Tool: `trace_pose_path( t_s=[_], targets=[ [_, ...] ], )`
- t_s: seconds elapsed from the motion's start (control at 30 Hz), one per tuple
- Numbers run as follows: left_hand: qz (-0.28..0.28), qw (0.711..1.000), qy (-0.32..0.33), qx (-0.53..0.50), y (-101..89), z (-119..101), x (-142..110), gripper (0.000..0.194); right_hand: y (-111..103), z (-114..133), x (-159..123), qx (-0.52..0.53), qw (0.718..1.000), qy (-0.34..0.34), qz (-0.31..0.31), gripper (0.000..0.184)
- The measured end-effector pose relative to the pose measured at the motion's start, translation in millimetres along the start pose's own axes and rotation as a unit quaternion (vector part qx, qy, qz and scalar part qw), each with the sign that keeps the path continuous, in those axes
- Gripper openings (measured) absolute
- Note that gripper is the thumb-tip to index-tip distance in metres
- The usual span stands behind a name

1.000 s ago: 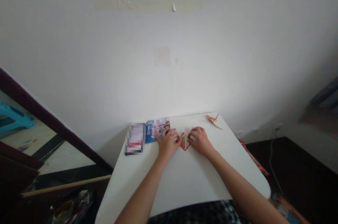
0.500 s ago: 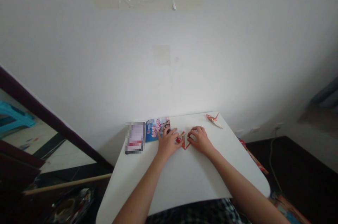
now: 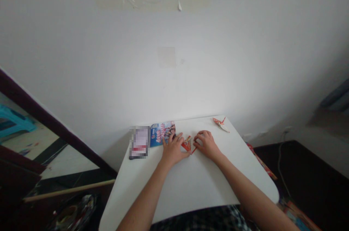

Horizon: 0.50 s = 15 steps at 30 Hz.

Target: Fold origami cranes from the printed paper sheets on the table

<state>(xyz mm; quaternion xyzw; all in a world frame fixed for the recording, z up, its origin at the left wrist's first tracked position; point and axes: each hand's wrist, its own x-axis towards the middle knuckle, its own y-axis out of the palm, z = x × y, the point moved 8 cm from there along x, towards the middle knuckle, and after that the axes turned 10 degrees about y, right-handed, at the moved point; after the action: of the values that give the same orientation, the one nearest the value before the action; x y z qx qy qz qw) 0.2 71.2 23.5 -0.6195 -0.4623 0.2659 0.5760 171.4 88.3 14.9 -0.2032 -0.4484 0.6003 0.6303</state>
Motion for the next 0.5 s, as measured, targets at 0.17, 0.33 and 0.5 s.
trace_pose_path(
  t_s=[0.17, 0.33, 0.5],
  targets=[
    [0.005, 1.0, 0.0, -0.008, 1.3, 0.4, -1.5, 0.061, -0.7, -0.5, 0.5, 0.002, 1.0, 0.002, -0.002, 0.013],
    [0.002, 1.0, 0.007, -0.02, 2.6, 3.0, -1.2, 0.059, -1.9, 0.5, 0.0, 0.004, 1.0, 0.002, 0.001, 0.013],
    [-0.017, 0.999, 0.003, -0.044, -1.0, 3.7, -2.1, 0.058, -1.4, -0.1, -0.4, 0.001, 1.0, 0.005, 0.004, 0.013]
  ],
)
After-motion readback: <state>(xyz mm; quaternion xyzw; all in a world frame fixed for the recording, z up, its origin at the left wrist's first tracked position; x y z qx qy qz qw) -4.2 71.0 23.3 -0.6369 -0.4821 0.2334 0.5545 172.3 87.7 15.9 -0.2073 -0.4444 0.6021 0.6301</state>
